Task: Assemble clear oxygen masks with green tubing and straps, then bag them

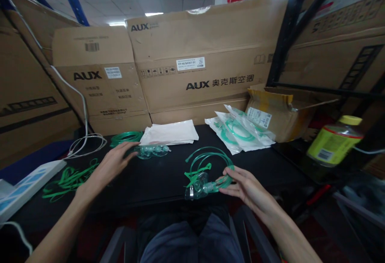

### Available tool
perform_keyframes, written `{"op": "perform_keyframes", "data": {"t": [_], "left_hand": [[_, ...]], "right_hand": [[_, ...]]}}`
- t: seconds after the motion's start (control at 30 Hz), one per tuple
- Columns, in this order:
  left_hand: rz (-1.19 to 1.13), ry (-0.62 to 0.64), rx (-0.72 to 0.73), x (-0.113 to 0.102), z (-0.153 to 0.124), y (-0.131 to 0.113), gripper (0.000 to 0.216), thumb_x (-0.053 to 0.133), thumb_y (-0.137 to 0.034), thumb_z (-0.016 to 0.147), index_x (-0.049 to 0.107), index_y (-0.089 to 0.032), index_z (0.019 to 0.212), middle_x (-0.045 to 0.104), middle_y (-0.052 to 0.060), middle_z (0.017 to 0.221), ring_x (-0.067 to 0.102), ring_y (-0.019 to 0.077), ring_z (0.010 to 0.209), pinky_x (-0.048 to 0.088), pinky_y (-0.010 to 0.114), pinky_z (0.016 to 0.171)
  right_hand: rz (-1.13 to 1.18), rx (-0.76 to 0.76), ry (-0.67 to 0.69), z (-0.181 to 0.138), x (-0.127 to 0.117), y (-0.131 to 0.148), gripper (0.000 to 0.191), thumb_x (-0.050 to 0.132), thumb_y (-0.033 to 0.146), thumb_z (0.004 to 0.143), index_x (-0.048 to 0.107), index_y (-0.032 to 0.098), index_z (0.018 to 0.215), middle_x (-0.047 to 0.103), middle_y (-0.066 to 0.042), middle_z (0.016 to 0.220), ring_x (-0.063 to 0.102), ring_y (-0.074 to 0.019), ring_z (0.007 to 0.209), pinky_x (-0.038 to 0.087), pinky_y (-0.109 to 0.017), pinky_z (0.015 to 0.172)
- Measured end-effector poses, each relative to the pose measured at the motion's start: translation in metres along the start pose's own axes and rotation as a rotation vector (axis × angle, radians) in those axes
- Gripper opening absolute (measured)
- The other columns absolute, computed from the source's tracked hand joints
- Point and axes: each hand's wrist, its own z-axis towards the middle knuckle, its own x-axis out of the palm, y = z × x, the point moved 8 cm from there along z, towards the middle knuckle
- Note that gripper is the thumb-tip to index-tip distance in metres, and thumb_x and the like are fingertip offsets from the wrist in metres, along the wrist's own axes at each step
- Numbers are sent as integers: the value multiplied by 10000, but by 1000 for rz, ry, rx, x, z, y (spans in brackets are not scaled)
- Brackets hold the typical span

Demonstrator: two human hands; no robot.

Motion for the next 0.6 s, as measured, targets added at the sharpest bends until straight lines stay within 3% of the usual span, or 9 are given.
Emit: {"op": "perform_keyframes", "data": {"t": [0.17,0.3,0.47,0.6], "left_hand": [[-1,2,14,-16,-56,3,530,434,-623,961,709,-233,1191,715,105,1232,639,308,1174,475,435,1067],[4,47,-31,-11,-90,23,675,453,-742,899,691,-230,1270,698,115,1287,645,321,1197,482,450,1077],[20,39,-59,-4,-102,42,675,445,-726,919,676,-210,1286,705,115,1278,656,317,1188,484,463,1085],[23,-17,-30,-9,-99,33,673,422,-724,930,681,-196,1257,713,125,1236,668,326,1153,502,493,1060]], "right_hand": [[29,-6,-11,3,3,-6,192,854,217,770,703,123,842,773,-74,786,780,-228,677,678,-320,692],[47,-23,-40,4,10,-12,215,872,231,754,709,118,838,763,-62,774,778,-222,672,681,-314,701],[50,-32,-40,-1,27,-19,268,887,280,745,697,117,841,764,-65,793,785,-233,711,682,-319,722],[78,-13,-13,-5,42,-31,267,855,304,792,679,120,874,775,-70,806,786,-218,723,674,-324,764]]}}
